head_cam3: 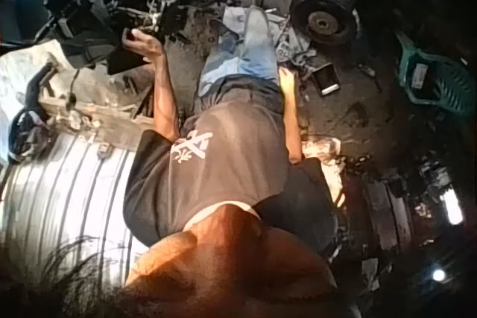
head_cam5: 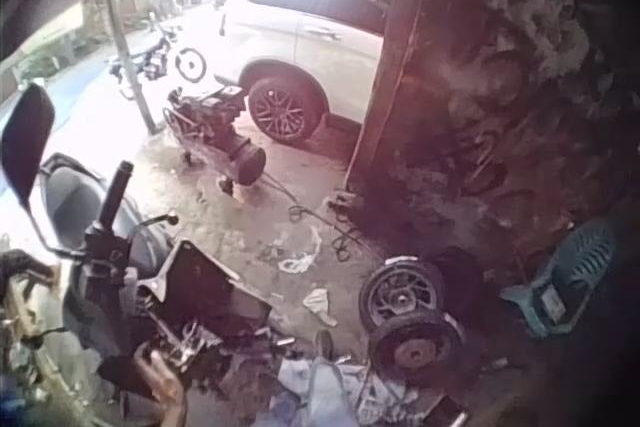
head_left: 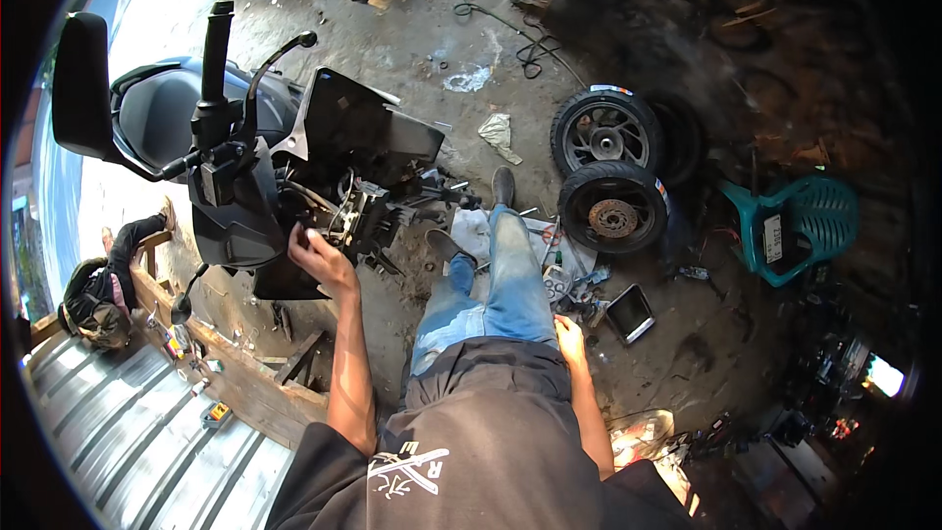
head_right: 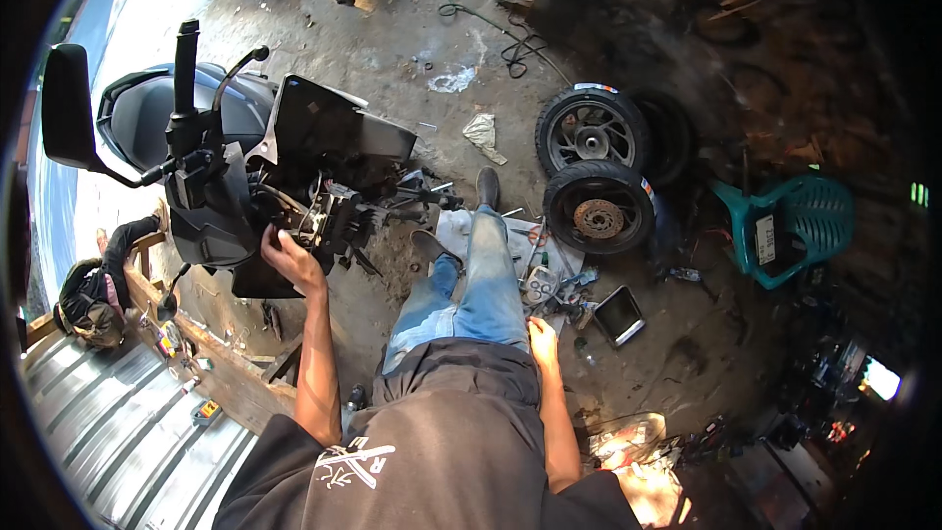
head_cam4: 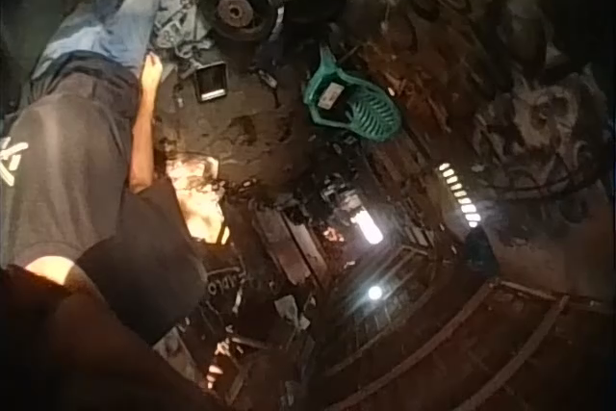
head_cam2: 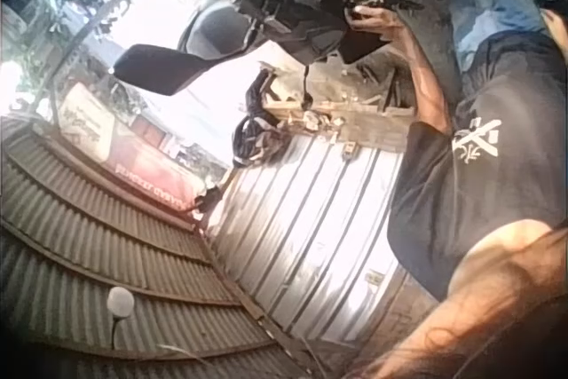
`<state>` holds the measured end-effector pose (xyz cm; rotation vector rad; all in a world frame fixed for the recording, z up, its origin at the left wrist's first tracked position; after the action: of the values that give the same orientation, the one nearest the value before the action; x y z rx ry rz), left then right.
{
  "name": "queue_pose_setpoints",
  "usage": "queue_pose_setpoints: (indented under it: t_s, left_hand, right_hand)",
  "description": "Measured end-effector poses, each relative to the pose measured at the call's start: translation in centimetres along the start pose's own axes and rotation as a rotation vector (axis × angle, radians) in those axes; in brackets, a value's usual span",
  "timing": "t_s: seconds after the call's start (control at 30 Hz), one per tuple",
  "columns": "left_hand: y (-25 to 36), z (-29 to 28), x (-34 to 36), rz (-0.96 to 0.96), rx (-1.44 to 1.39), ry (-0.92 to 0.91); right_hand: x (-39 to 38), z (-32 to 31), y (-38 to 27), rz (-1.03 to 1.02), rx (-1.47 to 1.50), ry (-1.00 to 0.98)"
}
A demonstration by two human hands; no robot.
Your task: Repairing or adjusting the front suspension forks of a motorcycle.
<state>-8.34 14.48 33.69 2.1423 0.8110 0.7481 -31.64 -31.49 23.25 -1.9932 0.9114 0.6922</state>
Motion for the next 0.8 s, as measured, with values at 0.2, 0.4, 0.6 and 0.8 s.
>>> queue_pose_setpoints:
  t_s: [0.2, 0.4, 0.6, 0.8]
  left_hand:
    - [1.5, -2.0, -9.2, 0.147, 0.225, -0.114]
    - [-0.7, -1.1, -14.7, 0.000, 0.180, -0.255]
    - [-3.1, 3.0, -15.6, -0.309, 0.242, -0.179]
    - [-10.8, 6.0, -18.1, -0.644, 0.466, 0.037]
  right_hand:
    - [4.2, -1.8, -2.3, 0.074, 0.264, -0.067]
    - [11.6, -1.9, -12.9, -0.254, -0.004, -0.101]
    - [19.2, 2.0, -20.6, -0.464, -0.272, -0.309]
    - [24.8, 8.2, -22.8, -0.570, -0.476, -0.630]
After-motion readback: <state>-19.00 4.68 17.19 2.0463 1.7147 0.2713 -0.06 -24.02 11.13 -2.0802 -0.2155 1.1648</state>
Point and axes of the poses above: each hand's wrist, its own x-axis towards the middle knuckle, its own z-axis out of the palm, y = z × x, the point moved 2 cm from there along x, towards the middle knuckle, and after that the axes turned 3 degrees about -x, right-handed, at the moved point
